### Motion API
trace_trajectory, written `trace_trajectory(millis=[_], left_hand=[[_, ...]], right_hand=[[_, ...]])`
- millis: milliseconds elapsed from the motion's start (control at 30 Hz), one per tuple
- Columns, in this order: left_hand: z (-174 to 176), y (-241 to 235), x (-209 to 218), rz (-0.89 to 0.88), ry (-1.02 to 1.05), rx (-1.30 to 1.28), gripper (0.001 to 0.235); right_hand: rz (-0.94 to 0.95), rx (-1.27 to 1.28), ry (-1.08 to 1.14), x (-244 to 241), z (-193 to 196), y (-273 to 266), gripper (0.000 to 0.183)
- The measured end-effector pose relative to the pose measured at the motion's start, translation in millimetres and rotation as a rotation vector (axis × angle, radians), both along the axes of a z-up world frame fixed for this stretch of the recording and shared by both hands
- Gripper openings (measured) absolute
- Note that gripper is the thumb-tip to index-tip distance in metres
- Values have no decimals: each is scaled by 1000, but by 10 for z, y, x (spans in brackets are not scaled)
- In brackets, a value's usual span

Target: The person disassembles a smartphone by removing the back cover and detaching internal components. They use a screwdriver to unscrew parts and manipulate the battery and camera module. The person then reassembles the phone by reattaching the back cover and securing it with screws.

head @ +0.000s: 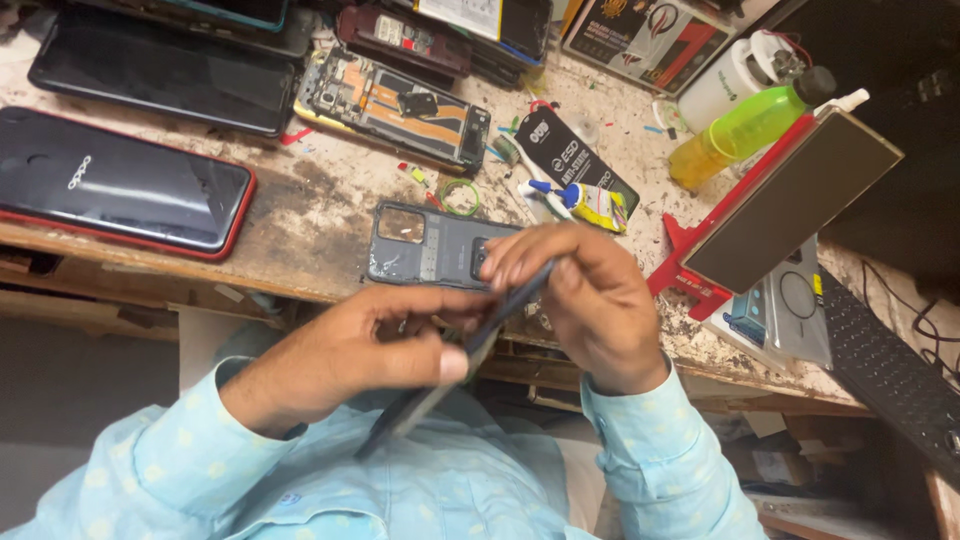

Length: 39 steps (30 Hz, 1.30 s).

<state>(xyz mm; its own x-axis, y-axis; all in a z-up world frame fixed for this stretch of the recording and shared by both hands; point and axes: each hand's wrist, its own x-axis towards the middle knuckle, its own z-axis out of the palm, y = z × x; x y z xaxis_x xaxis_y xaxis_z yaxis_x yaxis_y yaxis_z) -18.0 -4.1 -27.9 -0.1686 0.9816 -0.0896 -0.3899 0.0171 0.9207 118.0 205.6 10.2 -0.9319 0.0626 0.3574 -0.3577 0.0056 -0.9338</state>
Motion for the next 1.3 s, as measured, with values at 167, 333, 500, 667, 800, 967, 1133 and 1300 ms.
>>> trace_trajectory(millis=[167,333,500,667,800,967,1133,1300], left_hand=[[100,-28,17,310,94,30,45],[207,-189,137,658,679,138,32],[213,-160,197,776,702,54,26],[188,-127,140,734,571,-97,27],[136,-103,147,665,483,-26,30],[57,-138,251,703,627,-79,25],[21,-134,281,677,513,-57,25],[-9,-161,299,457,600,74,37]], right_hand=[[-233,-174,-15,37,5,-16,25],[-354,-305,-29,38,-19,17,24],[-399,-346,-66,16,-72,7,25],[-451,-366,-129,68,-80,7,27],[-482,-454,-164,72,-97,78,28],[-493,-476,-205,157,-153,102,28],[-527,-489,-232,261,-192,109,28],[-591,-486,-249,467,-216,149,27]])
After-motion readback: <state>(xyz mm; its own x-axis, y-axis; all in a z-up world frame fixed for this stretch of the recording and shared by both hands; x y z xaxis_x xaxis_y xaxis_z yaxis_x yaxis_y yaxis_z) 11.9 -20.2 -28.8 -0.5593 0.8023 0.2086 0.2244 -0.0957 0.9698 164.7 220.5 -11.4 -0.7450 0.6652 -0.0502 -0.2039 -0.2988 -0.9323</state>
